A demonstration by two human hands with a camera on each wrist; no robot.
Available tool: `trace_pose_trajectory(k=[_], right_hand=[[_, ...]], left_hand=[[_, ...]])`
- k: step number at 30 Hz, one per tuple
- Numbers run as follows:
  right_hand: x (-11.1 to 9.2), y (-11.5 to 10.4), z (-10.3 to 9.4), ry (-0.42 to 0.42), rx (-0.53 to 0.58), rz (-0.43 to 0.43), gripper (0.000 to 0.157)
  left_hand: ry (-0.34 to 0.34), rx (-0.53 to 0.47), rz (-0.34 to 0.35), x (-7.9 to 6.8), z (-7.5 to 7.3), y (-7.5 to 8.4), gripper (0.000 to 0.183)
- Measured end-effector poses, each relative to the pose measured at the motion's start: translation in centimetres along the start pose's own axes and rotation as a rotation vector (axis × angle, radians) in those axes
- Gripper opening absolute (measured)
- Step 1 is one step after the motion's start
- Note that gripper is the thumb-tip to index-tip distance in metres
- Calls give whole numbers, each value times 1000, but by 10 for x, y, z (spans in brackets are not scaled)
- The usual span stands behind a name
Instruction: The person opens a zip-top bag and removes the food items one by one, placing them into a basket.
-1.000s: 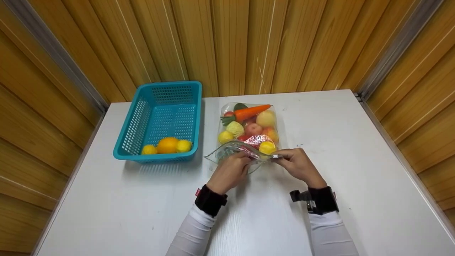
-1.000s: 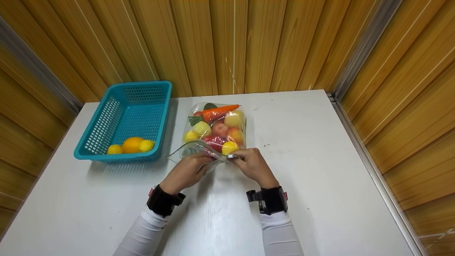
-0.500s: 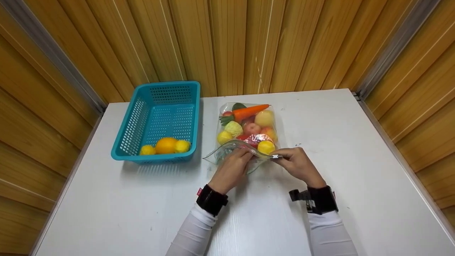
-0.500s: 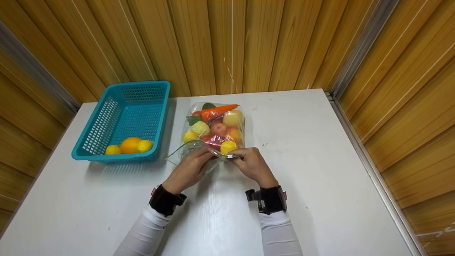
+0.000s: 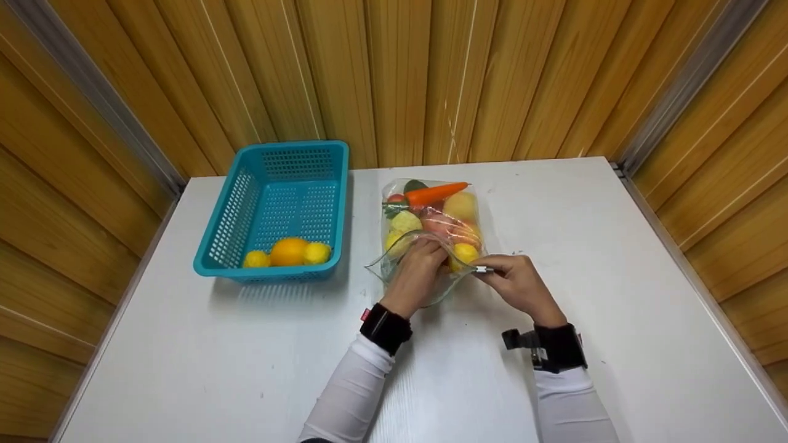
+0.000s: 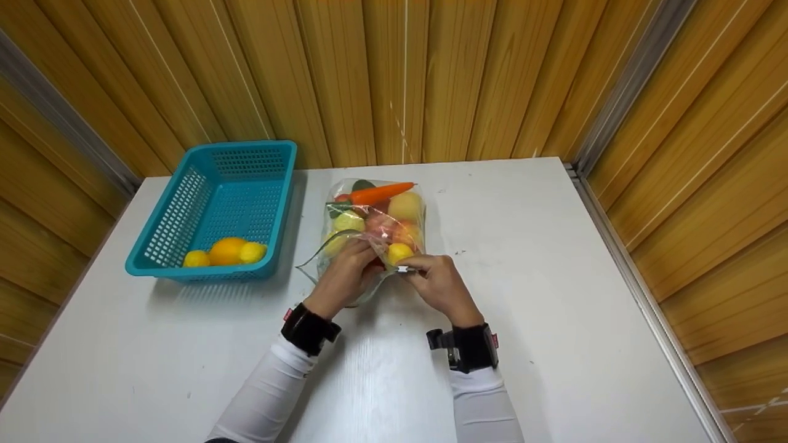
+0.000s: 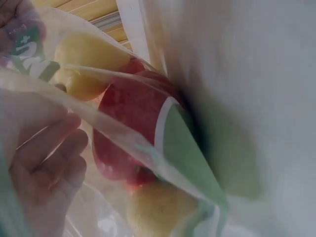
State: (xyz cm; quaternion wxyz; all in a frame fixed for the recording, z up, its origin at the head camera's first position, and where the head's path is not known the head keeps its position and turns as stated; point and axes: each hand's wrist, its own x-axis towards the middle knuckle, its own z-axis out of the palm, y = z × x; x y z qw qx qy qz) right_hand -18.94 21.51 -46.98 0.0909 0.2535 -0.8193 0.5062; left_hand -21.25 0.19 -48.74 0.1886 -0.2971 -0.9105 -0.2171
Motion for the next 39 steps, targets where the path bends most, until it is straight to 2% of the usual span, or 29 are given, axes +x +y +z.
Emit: trace_pose_trajectory(k=[4, 8, 13, 18, 27, 34, 39], right_hand=[[0, -1, -1, 3, -1, 3, 15], [-1, -1, -2, 1, -7, 16, 14], [-2, 0, -3, 2, -30, 30, 12], [-2, 1, -3, 8, -42, 22, 11], [-1, 1, -3, -17, -4, 26, 12], [-1, 3, -2, -36, 9, 45, 14], [-1, 3, -3, -43, 31, 51, 14]], left_hand=[[7, -38, 1, 5, 5, 4, 30], [-5, 4, 6, 6, 10, 7, 35], [-75, 87, -31, 8, 14, 12, 41], [-118, 81, -67, 8, 17, 14, 41], [-84, 107, -44, 7, 18, 14, 39], [-51, 128, -38, 5, 19, 13, 50], [-64, 125, -35, 4, 16, 11, 56]])
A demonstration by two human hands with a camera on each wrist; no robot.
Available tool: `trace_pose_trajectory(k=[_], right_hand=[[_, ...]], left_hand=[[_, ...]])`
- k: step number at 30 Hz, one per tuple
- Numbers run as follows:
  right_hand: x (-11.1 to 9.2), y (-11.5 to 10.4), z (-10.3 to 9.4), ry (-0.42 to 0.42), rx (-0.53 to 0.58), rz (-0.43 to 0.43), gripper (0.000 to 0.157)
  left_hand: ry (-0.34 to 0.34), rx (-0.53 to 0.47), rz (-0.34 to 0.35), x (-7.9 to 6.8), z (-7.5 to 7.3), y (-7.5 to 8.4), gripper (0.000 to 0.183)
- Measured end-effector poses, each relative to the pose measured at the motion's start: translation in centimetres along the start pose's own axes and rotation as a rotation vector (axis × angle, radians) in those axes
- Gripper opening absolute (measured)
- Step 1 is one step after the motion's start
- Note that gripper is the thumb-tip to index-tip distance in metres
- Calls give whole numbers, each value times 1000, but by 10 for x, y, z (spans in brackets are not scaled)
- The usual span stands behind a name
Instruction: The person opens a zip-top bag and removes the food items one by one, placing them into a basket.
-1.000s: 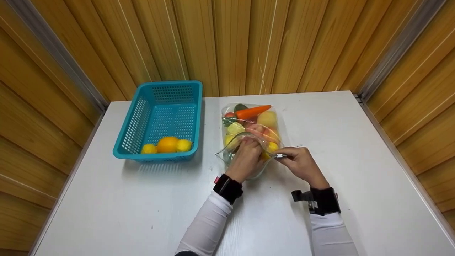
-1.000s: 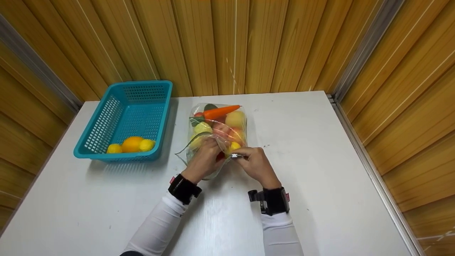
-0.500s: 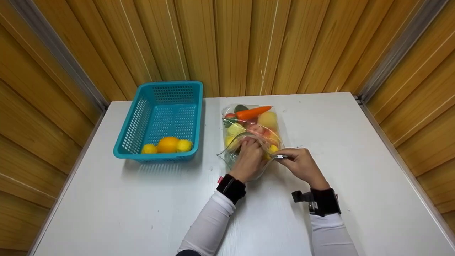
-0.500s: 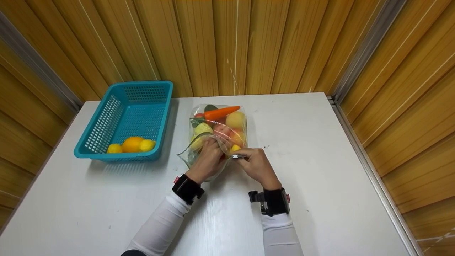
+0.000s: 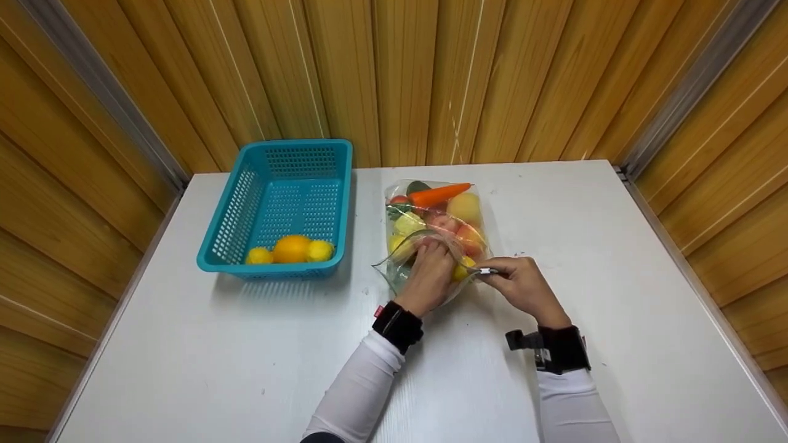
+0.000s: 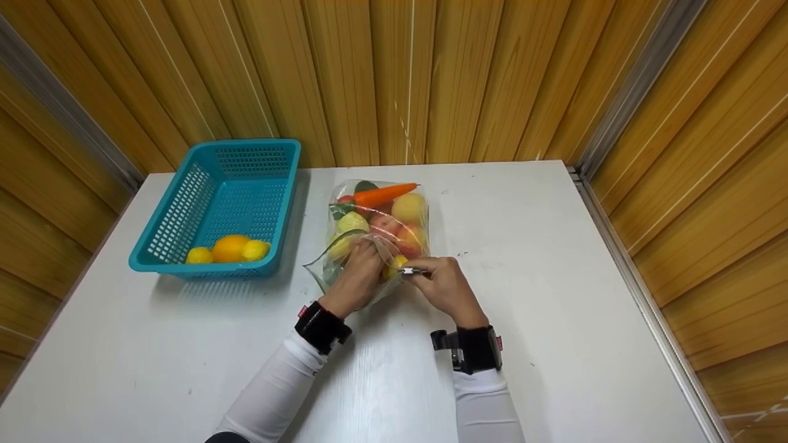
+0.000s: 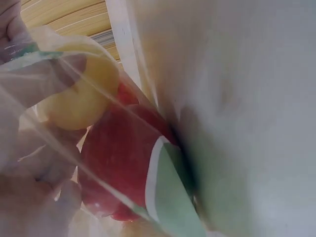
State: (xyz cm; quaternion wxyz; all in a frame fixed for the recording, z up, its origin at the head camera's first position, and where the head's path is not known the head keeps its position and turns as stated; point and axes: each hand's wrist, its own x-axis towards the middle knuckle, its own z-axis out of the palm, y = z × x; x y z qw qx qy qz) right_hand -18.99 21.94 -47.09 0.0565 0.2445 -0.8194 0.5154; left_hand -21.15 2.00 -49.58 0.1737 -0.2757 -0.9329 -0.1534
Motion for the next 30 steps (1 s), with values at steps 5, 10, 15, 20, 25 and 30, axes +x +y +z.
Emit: trace_pose_trajectory(k=[5, 10, 15, 20, 25, 30], right_hand=[[0, 0, -1, -11, -5, 6, 14], [0, 0, 0, -9, -16, 4, 14], [0, 0, 0, 2, -24, -2, 12], [-1, 1, 2, -12, -17, 5, 13], [-2, 1, 1, -18, -30, 12, 12], [0, -1, -1, -3, -51, 10, 12]], left_hand=[[-2, -84, 3, -4, -6, -5, 62], [15, -209, 8, -13, -19, -10, 54], [-2, -306, -1, -23, -33, -17, 51], [-16, -411, -15, -34, -42, -28, 55], [-52, -480, -45, -40, -52, -37, 63], [-117, -531, -109, -42, -65, -44, 65]])
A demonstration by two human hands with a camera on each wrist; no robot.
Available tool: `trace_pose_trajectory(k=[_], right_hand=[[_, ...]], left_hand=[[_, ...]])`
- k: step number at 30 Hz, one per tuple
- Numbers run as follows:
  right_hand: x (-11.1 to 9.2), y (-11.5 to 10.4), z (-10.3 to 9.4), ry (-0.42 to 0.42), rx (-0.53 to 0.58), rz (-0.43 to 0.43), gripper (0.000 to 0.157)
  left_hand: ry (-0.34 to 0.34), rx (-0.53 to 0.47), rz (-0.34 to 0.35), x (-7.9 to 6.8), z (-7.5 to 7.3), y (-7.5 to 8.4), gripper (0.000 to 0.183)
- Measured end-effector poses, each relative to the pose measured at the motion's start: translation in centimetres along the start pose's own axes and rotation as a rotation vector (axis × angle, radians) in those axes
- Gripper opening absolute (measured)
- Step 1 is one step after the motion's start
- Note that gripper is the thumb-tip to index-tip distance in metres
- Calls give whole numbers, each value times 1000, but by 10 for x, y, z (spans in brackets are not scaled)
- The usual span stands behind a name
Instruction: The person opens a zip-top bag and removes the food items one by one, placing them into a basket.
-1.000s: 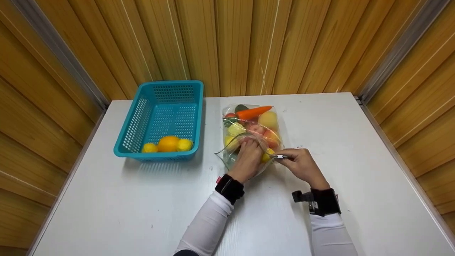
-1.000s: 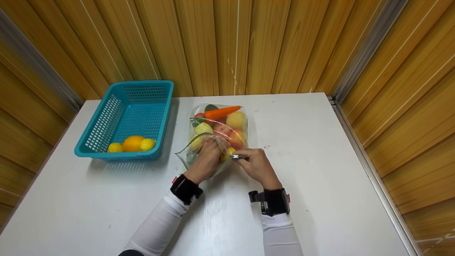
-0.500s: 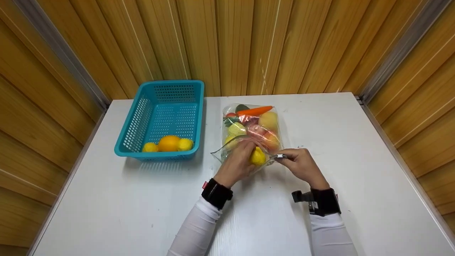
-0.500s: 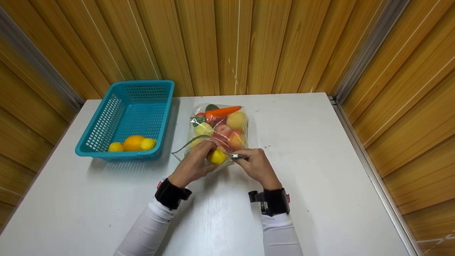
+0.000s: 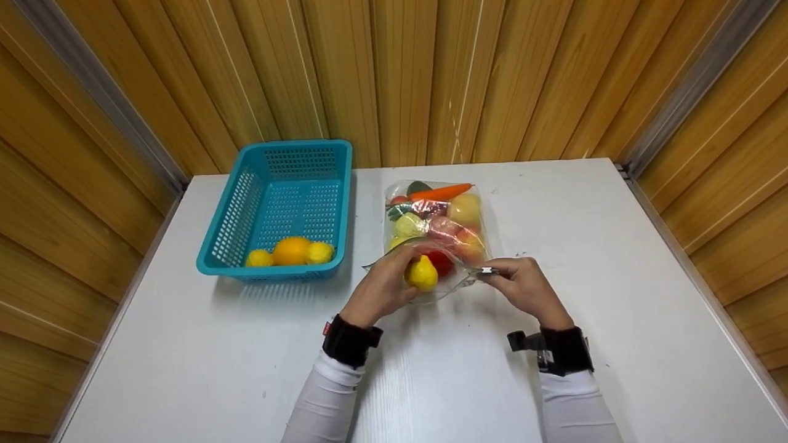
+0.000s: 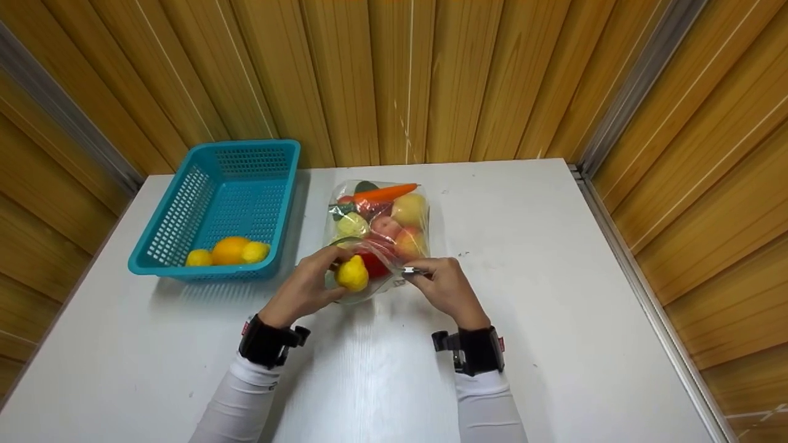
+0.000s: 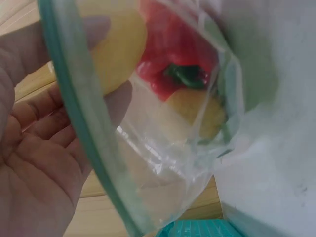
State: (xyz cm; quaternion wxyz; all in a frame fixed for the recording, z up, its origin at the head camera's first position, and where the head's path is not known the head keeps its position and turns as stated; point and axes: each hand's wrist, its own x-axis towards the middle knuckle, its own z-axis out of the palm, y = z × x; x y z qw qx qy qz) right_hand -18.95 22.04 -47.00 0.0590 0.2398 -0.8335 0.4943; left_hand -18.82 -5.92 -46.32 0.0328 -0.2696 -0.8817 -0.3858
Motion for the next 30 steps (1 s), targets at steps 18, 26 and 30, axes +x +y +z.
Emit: trace_pose_trajectory(k=[18, 26, 30], right_hand=[[0, -2, 0, -4, 20, 26, 16], [0, -2, -1, -12, 13, 21, 14], [0, -3, -1, -12, 14, 16, 15]], left_hand=[[-69, -16, -83, -5, -18, 2, 55], [-54, -10, -31, -11, -29, 4, 54], [-16, -12, -31, -14, -37, 7, 50]])
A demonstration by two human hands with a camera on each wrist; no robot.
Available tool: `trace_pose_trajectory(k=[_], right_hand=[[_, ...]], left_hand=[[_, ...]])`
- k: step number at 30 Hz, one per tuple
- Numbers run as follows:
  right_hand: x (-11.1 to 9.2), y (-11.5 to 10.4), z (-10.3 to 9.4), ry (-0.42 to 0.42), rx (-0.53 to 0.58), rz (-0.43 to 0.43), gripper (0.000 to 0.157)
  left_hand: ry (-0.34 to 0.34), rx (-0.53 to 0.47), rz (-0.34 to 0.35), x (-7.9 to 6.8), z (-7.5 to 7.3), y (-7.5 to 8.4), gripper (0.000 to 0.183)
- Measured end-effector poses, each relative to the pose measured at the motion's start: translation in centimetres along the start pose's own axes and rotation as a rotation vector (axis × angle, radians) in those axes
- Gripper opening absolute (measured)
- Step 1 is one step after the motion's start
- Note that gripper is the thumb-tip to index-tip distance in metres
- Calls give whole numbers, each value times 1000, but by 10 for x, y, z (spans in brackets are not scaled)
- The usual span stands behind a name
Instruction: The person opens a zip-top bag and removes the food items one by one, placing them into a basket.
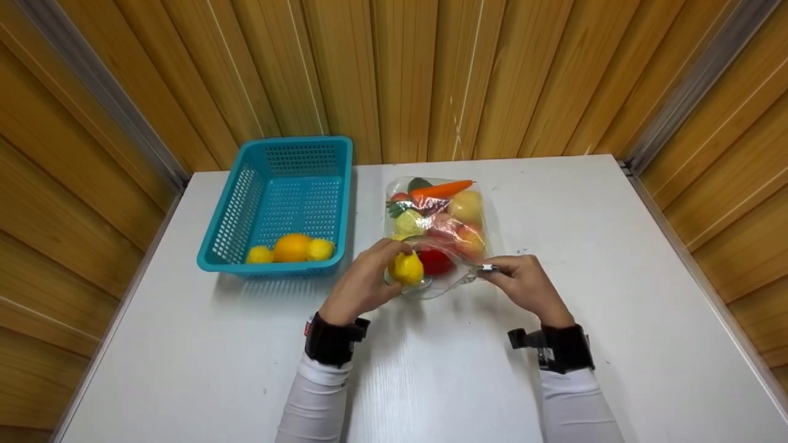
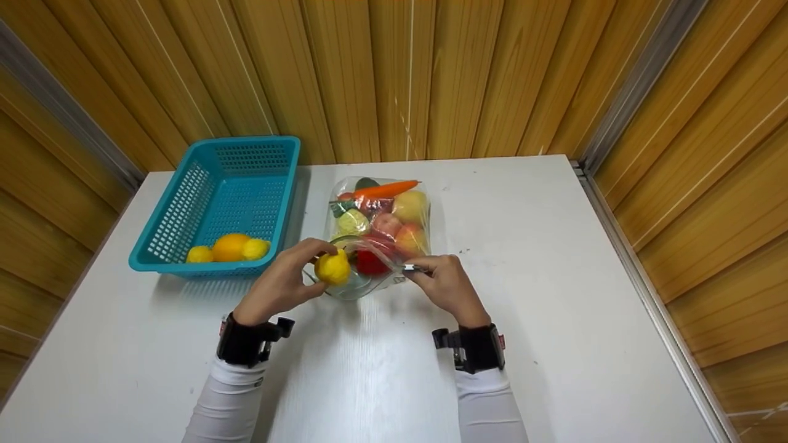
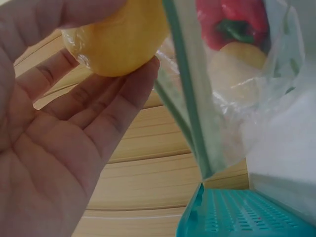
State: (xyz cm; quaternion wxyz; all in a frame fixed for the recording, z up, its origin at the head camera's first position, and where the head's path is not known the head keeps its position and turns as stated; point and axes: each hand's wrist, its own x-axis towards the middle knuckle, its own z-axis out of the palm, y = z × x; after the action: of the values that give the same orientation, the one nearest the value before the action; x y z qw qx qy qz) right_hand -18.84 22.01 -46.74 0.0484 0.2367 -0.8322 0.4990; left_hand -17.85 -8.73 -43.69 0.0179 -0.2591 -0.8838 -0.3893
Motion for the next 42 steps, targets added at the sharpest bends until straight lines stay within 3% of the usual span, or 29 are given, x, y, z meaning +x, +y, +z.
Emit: trace_pose_trajectory(k=[7, 14, 20, 26, 31, 34, 42], right_hand=[[0, 2, 0, -4, -4, -4, 14], [1, 3, 1, 8, -9, -4, 13], [2, 4, 2, 5, -8, 2, 13], [2, 3, 2, 3, -8, 4, 12], [1, 3, 2, 3, -11, 1, 13], [1, 4, 2, 0, -12, 6, 13], [1, 1, 1, -5, 8, 14, 14]], left_hand=[[101, -35, -2, -4, -12, -4, 51], [274, -43, -10, -6, -22, -12, 51], [439, -37, -81, -11, -32, -23, 53], [570, -28, -221, -13, -38, -37, 53], [611, -17, -349, -13, -37, -46, 57], [626, 18, -388, -13, -35, -53, 57], [624, 106, -363, -14, -32, -63, 60]])
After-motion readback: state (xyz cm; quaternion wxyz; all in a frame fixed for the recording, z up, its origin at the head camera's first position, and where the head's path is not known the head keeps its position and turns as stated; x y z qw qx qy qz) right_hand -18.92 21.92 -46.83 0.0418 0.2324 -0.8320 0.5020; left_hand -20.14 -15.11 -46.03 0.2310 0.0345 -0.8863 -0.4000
